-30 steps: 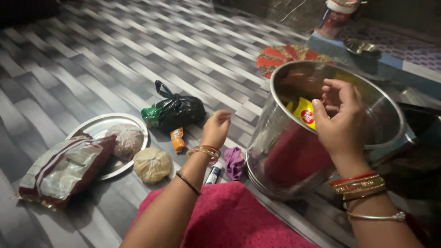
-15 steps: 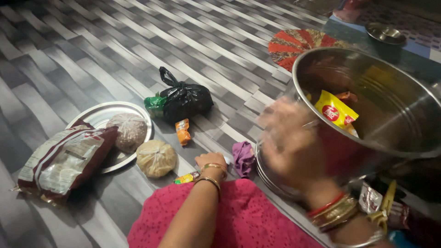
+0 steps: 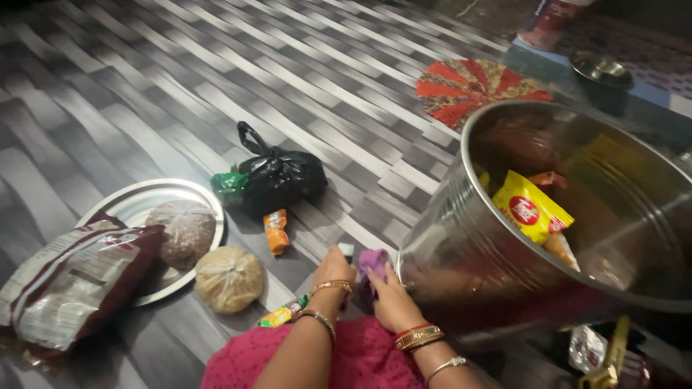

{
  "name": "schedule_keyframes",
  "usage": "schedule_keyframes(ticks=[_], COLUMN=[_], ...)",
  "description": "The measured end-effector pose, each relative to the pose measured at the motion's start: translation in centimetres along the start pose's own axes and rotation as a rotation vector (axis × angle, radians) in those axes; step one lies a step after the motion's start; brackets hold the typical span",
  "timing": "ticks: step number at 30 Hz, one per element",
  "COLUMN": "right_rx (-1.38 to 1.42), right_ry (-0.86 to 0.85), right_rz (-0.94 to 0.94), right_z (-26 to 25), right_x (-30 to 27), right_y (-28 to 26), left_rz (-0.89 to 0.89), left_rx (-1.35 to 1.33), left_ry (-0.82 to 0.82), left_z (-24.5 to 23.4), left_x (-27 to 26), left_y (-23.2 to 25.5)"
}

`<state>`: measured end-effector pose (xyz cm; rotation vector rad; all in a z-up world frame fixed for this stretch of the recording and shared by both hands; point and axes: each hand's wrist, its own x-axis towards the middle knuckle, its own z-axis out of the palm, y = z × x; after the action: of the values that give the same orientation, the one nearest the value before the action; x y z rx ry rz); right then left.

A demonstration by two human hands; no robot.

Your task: The person sits on the floor and opens several small food packets, then places them into a large metal container. The person also wipes a small bottle with a cloth and places it in the container.

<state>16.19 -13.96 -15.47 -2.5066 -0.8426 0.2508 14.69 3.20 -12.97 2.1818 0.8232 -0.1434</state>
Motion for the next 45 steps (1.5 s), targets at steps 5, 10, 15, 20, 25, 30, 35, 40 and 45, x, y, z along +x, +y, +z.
schedule_keyframes(ticks=[5, 10, 15, 20, 25, 30, 35, 40, 45], right_rx=[-0.137, 0.512, 1.215, 1.107, 0.353, 0.715, 0.461, 0.611, 0.897], right_ry=[-0.182, 0.334, 0.575, 0.519, 0.751, 0.561, 0.84, 0.674, 0.653], right_rz=[0.153, 0.225, 0.027, 0.155, -0.259, 0.122, -0.33, -0.285, -0.126], right_z=[-0.4, -3.4, -9.7, -11.5, -11.6, -13.6, -16.5, -17.7, -18.6], right_x=[0.3, -1.3, -6.0, -11.3, -14.4, -15.1, -17.7, -17.6, -17.5], right_y=[0.5, -2.6, -5.9, -14.5, -17.2, -15.8, -17.2, -17.7, -16.4], left_rz=[0.147, 0.329, 0.333, 0.408, 0.601, 0.66, 0.835, 0.838, 0.644], left_rx=[-1.035, -1.908, -1.953, -1.963, -1.914, -1.594, -1.311, -1.067, -1.244], left_ry=[-0.043, -0.384, -0.322, -0.302, -0.362, -0.295, -0.321, -0.31, -0.514], left_z=[-1.2, -3.3, -6.1, -5.7, -5.6, -6.6, -5.8, -5.6, -7.0], left_x=[-0.7, -5.6, -11.4, -16.3, -19.3, -22.3, -24.9, -27.2, -27.8], left_y=[1.6, 0.7, 1.3, 2.3, 1.7, 1.2, 1.7, 2.3, 2.9])
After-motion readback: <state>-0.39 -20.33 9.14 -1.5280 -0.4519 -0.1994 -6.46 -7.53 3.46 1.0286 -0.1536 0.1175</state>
